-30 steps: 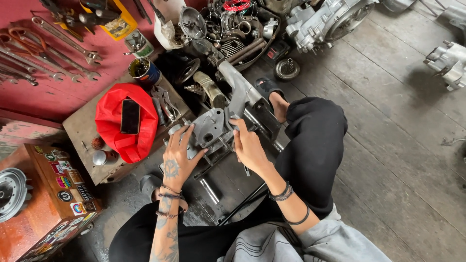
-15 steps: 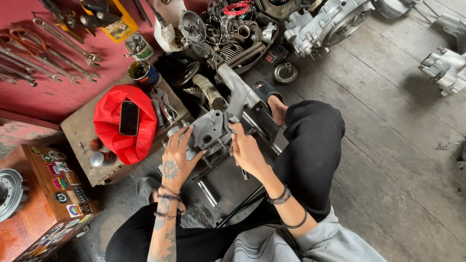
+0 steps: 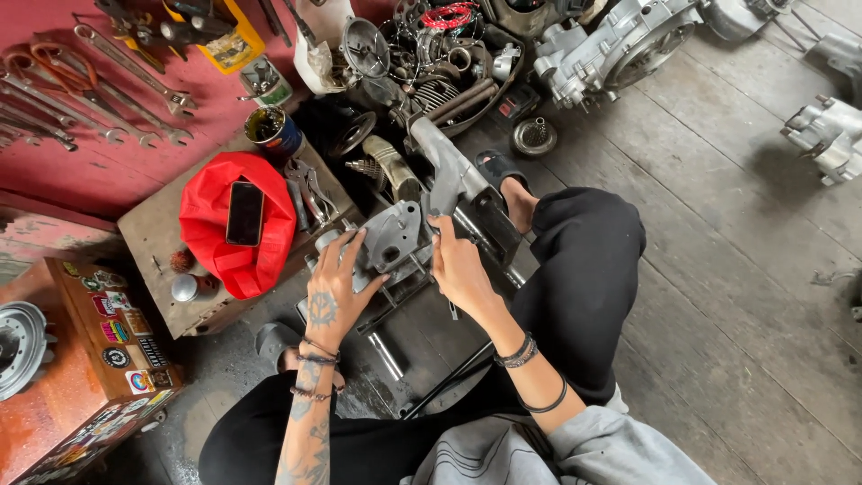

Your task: The person sits on the floor and uses a metal file to smooth the surface of a silver engine casing. They repeatedly file different edges and surfaces of the part, rotating it to access various sides. The person also uses their fingers to wipe away metal shavings from the work area.

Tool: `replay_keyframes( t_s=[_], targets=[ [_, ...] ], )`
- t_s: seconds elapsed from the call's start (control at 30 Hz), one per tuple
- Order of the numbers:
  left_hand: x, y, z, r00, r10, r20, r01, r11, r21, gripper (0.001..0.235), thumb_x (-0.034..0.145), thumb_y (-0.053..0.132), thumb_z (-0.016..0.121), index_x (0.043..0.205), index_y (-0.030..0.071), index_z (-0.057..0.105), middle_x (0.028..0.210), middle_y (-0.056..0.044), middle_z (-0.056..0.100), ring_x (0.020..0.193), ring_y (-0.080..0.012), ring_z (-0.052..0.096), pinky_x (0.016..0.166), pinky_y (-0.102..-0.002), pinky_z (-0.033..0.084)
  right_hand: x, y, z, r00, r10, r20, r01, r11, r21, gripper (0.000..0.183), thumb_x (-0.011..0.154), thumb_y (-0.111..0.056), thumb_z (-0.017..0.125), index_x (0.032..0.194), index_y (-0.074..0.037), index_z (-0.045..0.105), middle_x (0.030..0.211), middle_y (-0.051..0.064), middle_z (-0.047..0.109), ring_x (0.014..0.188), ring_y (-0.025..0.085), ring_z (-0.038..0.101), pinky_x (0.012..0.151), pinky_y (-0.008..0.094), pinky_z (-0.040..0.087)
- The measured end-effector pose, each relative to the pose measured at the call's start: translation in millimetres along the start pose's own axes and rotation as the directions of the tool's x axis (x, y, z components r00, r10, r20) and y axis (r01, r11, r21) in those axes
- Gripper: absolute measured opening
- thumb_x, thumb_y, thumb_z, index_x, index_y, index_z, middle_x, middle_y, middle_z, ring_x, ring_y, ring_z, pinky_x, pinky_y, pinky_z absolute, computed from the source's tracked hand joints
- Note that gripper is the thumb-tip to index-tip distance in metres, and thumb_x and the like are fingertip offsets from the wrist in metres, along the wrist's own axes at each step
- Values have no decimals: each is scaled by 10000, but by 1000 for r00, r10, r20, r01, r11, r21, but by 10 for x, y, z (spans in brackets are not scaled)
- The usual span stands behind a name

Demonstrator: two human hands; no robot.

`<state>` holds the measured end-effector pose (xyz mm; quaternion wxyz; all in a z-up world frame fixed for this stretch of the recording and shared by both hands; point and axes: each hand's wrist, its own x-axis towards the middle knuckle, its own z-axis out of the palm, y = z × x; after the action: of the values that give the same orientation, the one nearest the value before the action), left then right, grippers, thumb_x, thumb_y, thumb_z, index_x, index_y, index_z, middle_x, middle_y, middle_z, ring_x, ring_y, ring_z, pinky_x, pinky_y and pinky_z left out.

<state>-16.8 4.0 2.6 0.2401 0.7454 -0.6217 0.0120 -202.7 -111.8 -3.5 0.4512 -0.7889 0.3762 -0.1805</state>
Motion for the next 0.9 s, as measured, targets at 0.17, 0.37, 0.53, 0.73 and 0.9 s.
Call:
replay_keyframes(
  t_s=[0.17, 0.37, 0.53, 0.73, 0.9],
  targets=[
    [1, -23, 13, 1000, -8, 9, 7, 1000, 14, 724, 804, 311, 861, 1422, 57, 582, 1292, -149, 614, 1240, -341, 604, 877, -477, 609, -178, -82, -50, 997, 47, 56, -46, 999, -12, 333, 1060, -75, 312, 1355, -8, 450, 588, 126, 680, 398, 209, 642, 415, 298, 547],
    [0, 12, -35, 1000, -7, 21, 7, 1000, 9, 710, 825, 312, 843, 1429, 55, 571, 1295, -153, 609, 1238, -346, 604, 867, -483, 612, -37, -33, 21, 1000, 28, 3, -27, 987, -156, 316, 1061, -100, 339, 1352, -61, 455, 606, 176, 678, 520, 340, 697, 490, 414, 576],
    [-6, 5, -21, 1000, -14, 20, 14, 1000, 12, 719, 821, 319, 843, 1432, 59, 567, 1295, -153, 610, 1233, -349, 607, 858, -488, 616, 25, -84, 29, 998, 6, -59, -19, 975, -223, 306, 1063, -110, 360, 1349, -79, 465, 706, 245, 703, 653, 438, 734, 579, 468, 598],
    [-9, 7, 0, 999, -30, 29, 29, 999, 29, 722, 821, 332, 840, 1436, 71, 566, 1302, -139, 599, 1240, -336, 600, 860, -481, 620, -186, -95, 58, 999, 6, -45, -17, 968, -249, 288, 1058, -116, 383, 1331, -100, 474, 644, 226, 676, 623, 431, 724, 550, 462, 581],
    [-11, 41, -40, 1000, -17, 13, 16, 999, 40, 709, 838, 332, 832, 1436, 66, 560, 1300, -148, 601, 1226, -343, 610, 837, -477, 632, -41, -56, 74, 997, -9, -79, -9, 975, -221, 277, 1060, -100, 369, 1316, -84, 474, 667, 240, 679, 633, 434, 725, 563, 462, 583]
  ],
)
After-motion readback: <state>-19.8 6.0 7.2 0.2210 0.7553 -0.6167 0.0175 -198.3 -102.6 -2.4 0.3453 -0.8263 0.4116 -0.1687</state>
